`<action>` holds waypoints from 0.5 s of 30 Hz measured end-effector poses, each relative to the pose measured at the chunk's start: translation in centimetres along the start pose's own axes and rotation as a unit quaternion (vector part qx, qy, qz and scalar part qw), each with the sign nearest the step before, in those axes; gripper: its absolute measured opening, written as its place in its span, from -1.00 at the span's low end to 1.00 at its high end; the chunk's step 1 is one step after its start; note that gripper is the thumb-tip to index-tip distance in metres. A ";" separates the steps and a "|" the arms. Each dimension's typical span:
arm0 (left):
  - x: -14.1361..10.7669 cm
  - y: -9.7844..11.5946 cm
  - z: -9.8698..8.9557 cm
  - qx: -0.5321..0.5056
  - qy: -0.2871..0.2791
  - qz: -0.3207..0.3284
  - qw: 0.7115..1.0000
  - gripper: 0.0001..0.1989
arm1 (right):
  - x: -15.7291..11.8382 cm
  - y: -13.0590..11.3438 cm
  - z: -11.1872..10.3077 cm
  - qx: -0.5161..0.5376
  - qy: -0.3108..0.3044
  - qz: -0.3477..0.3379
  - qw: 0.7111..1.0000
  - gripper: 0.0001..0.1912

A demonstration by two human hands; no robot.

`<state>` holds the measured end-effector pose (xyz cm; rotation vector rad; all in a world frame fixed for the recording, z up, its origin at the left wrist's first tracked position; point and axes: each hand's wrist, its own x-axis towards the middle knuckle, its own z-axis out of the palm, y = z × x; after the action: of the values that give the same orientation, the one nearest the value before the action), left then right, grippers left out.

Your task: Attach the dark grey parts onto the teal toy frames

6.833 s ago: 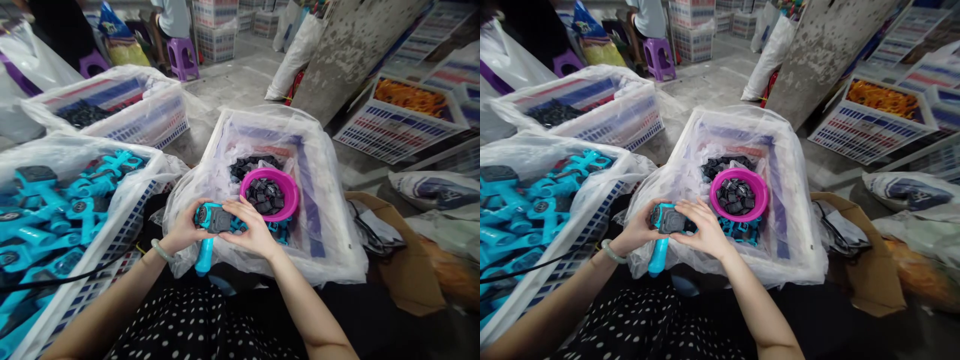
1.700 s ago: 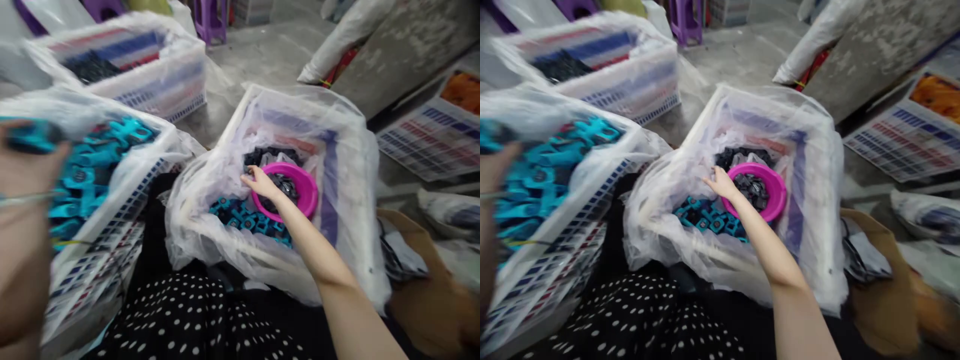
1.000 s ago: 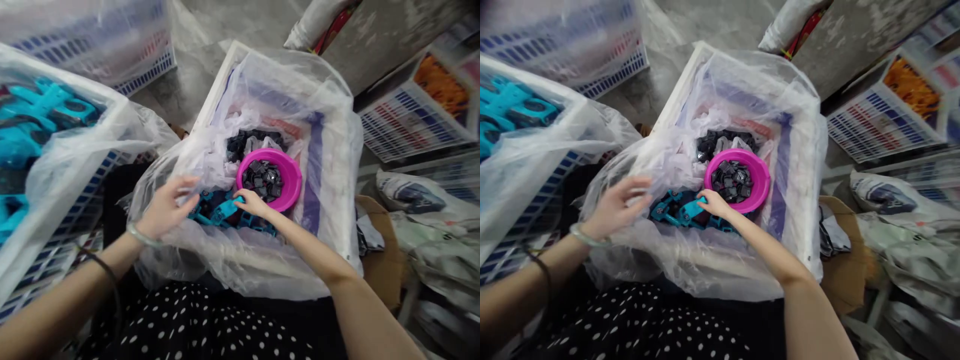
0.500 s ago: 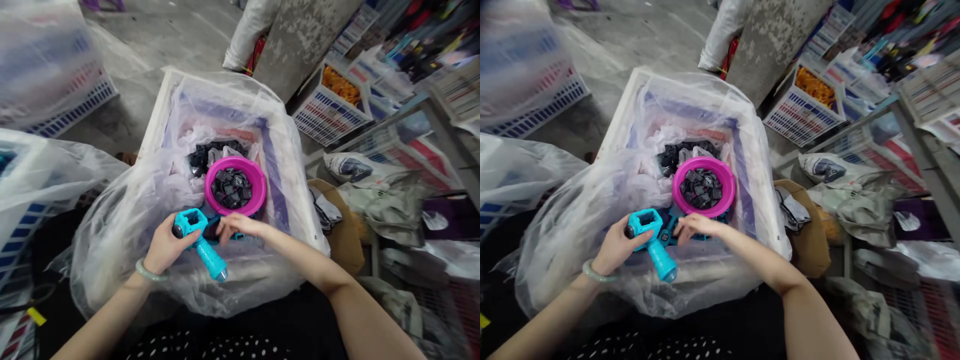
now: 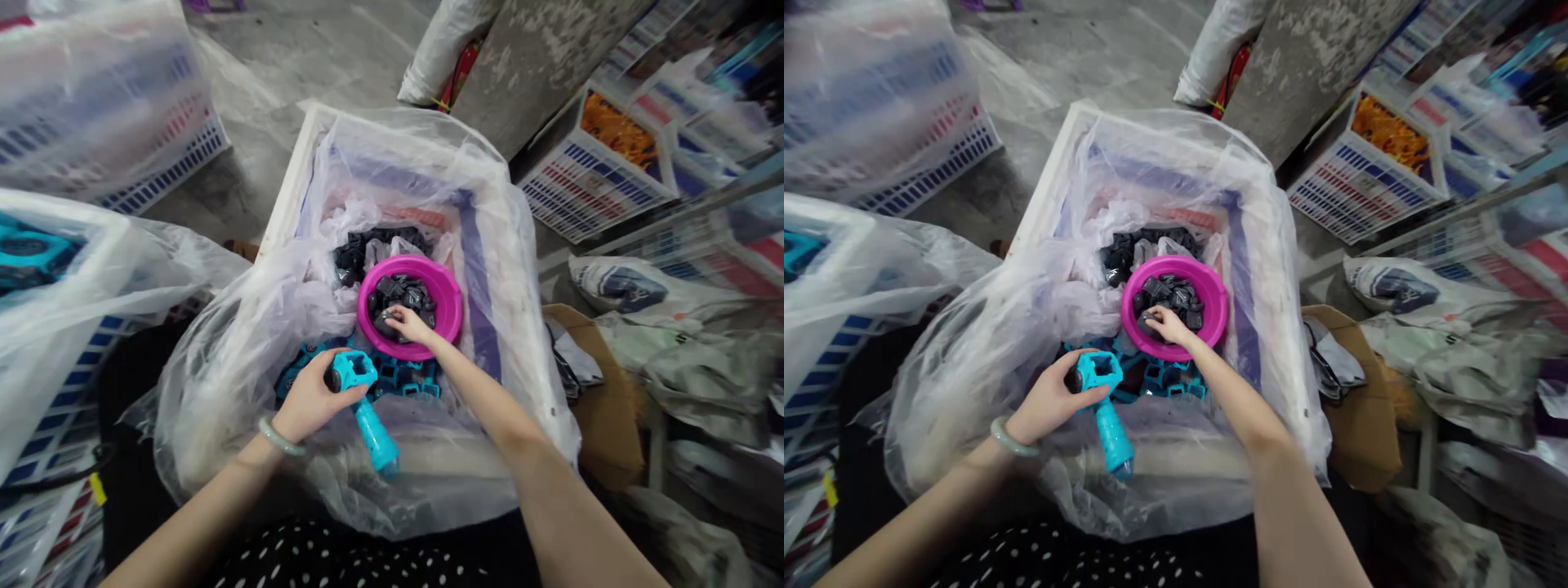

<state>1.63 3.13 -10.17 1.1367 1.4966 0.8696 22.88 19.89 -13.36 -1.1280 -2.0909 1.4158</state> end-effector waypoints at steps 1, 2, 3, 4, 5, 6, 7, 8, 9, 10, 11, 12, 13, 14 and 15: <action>0.0 0.1 0.2 0.022 0.005 0.015 1.000 -0.36 | -0.4 -0.2 -0.2 0.010 -0.023 0.007 1.000 -0.55; -0.1 0.1 0.3 0.042 0.007 0.031 0.999 -0.36 | -1.1 -0.7 -0.4 0.027 -0.052 0.009 0.998 -0.49; -0.1 0.2 0.4 0.055 0.002 0.045 0.997 -0.36 | -2.1 -1.4 -0.4 0.049 -0.078 0.003 0.996 -0.45; -0.2 0.2 0.5 0.060 -0.011 0.059 0.996 -0.35 | -3.2 -2.2 -0.2 0.065 -0.092 -0.012 0.994 -0.44; -0.3 0.2 0.5 0.056 -0.030 0.071 0.995 -0.33 | -4.4 -3.2 0.1 0.072 -0.091 -0.033 0.993 -0.48; -0.4 0.2 0.5 0.047 -0.052 0.080 0.994 -0.31 | -5.6 -4.2 0.4 0.069 -0.081 -0.056 0.993 -0.52; -0.5 0.2 0.5 0.035 -0.069 0.086 0.993 -0.30 | -6.6 -5.2 0.7 0.056 -0.069 -0.078 0.993 -0.55; -0.6 0.1 0.5 0.024 -0.079 0.091 0.992 -0.29 | -7.5 -6.0 1.0 0.037 -0.061 -0.096 0.993 -0.56; -0.7 0.1 0.5 0.014 -0.083 0.095 0.992 -0.28 | -8.2 -6.7 1.2 0.021 -0.062 -0.110 0.992 -0.53; -0.8 0.0 0.5 0.005 -0.082 0.099 0.992 -0.28 | -8.8 -7.2 1.3 0.010 -0.066 -0.118 0.991 -0.46; -0.8 0.0 0.5 -0.004 -0.080 0.105 0.991 -0.28 | -9.2 -7.6 1.4 0.005 -0.066 -0.124 0.990 -0.38; -0.9 0.0 0.4 -0.010 -0.077 0.116 0.990 -0.29 | -9.6 -7.9 1.5 0.001 -0.055 -0.128 0.990 -0.30; -0.9 0.0 0.4 -0.015 -0.075 0.128 0.989 -0.29 | -9.9 -8.2 1.5 -0.003 -0.036 -0.132 0.991 -0.27; -0.9 -0.1 0.4 -0.018 -0.075 0.141 0.987 -0.28 | -10.1 -8.4 1.6 -0.007 -0.017 -0.136 0.991 -0.27; -0.9 -0.1 0.4 -0.021 -0.075 0.151 0.985 -0.26 | -10.2 -8.6 1.7 -0.010 -0.006 -0.139 0.990 -0.27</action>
<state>2.04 2.26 -10.10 1.3892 1.1951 0.9901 24.46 9.37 -5.10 -0.7969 -2.1740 1.2732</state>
